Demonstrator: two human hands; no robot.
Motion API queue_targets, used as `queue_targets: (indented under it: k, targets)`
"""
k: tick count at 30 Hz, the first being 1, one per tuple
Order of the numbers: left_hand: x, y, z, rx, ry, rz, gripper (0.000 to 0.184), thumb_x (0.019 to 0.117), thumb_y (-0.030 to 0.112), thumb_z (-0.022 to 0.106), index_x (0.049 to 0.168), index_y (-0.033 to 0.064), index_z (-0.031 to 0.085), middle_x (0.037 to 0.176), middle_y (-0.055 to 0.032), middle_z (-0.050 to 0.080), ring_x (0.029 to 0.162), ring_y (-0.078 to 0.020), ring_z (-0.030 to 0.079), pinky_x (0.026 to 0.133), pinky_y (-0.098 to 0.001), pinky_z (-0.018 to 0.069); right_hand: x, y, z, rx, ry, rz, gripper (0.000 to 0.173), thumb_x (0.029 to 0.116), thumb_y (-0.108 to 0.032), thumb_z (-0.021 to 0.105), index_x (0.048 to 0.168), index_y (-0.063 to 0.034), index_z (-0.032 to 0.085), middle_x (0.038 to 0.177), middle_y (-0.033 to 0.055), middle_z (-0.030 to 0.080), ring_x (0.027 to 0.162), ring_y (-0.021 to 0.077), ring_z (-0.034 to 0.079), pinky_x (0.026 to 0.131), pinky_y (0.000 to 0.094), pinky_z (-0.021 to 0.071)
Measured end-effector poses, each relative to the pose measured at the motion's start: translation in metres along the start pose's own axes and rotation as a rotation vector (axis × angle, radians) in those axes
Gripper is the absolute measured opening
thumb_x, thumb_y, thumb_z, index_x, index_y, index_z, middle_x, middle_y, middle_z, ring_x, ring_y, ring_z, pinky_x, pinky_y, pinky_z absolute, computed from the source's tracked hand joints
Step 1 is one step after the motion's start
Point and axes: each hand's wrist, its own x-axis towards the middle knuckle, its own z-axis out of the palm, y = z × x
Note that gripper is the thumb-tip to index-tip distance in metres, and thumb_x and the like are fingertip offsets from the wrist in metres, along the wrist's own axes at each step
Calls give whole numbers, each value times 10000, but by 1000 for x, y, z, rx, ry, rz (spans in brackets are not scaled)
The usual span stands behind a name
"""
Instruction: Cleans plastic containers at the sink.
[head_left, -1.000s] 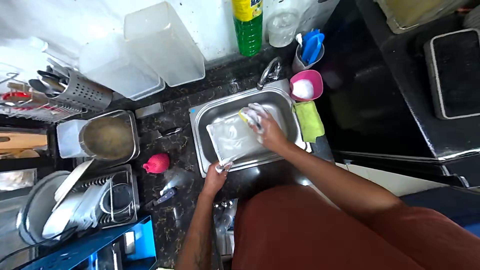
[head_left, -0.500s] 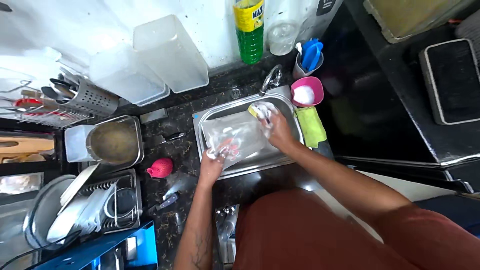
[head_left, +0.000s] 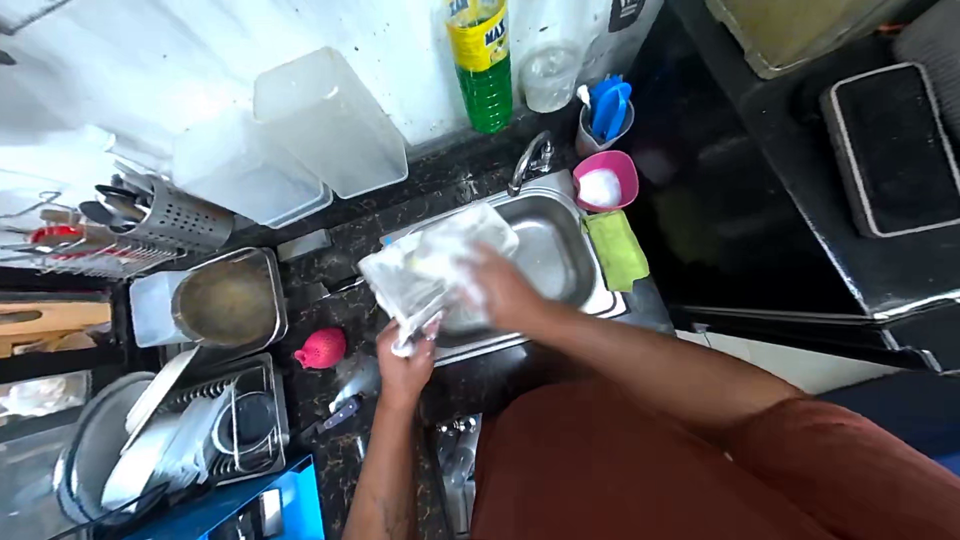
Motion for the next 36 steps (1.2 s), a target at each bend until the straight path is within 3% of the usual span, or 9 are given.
queue_targets:
  k: [3,8,13,16,19,24,27,30,36]
  targets:
    - [-3,0,-5,6,-15,-24,172,908,141,735,995,-8,731,992,-36,754,951,-71,718,898,-288,605,4,50,-20,-25,97,216,402,971,-66,633,1366,6,618,1446,222,570,1339,347,556,1140,499,444]
    - [-7,-18,21,101,-165,86,138,860,93,664,884,-21,738,937,-101,742,939,-80,698,894,-249,566,-13,1,16,3,-40,-67,392,986,-154,620,1371,-96,656,1474,86,584,1428,220,483,1208,410,388]
    - [-21,-19,15,307,-451,350,140,885,49,635,911,43,772,1059,-114,762,1095,-251,706,1017,-396,542,-8,66,-32,133,42,293,299,994,-86,620,1274,13,662,1228,186,694,1139,263,672,1020,455,532]
    - [-22,-5,20,383,-590,536,121,903,34,642,901,76,755,1017,-74,761,1034,-233,716,976,-380,556,0,1,-29,258,-289,8,265,966,-69,649,1220,-11,699,1213,107,711,1148,155,661,1033,345,532]
    - [-22,4,12,382,-518,628,125,936,100,624,884,86,737,944,-67,752,961,-201,708,924,-318,550,48,-15,-20,178,-518,-131,290,987,-65,627,1269,-32,688,1235,137,699,1157,236,658,1041,423,509]
    - [-46,26,-13,103,-95,62,199,931,314,725,937,116,709,931,77,732,936,37,680,862,-179,572,57,96,-56,291,-580,188,198,1006,-29,551,1143,13,688,1082,133,694,990,172,644,917,371,521]
    - [-39,31,3,-297,180,-355,188,862,88,766,1040,107,708,928,55,784,849,-91,755,811,-308,647,15,86,-47,493,-104,458,344,1060,-126,479,1358,-9,606,1361,127,632,1237,153,599,1076,353,477]
    - [-34,6,11,-602,267,-461,158,951,41,630,1087,106,677,934,-48,787,828,-214,769,762,-397,656,-8,50,-22,468,213,370,399,1022,-129,597,1395,8,565,1341,148,643,1201,164,631,1055,360,511]
    - [-19,-1,-11,-717,294,-545,214,1016,46,460,1108,164,613,898,-24,777,804,-188,764,712,-363,655,-47,71,-19,469,115,213,343,955,-63,651,1291,2,673,1336,105,672,1228,138,634,1073,326,517]
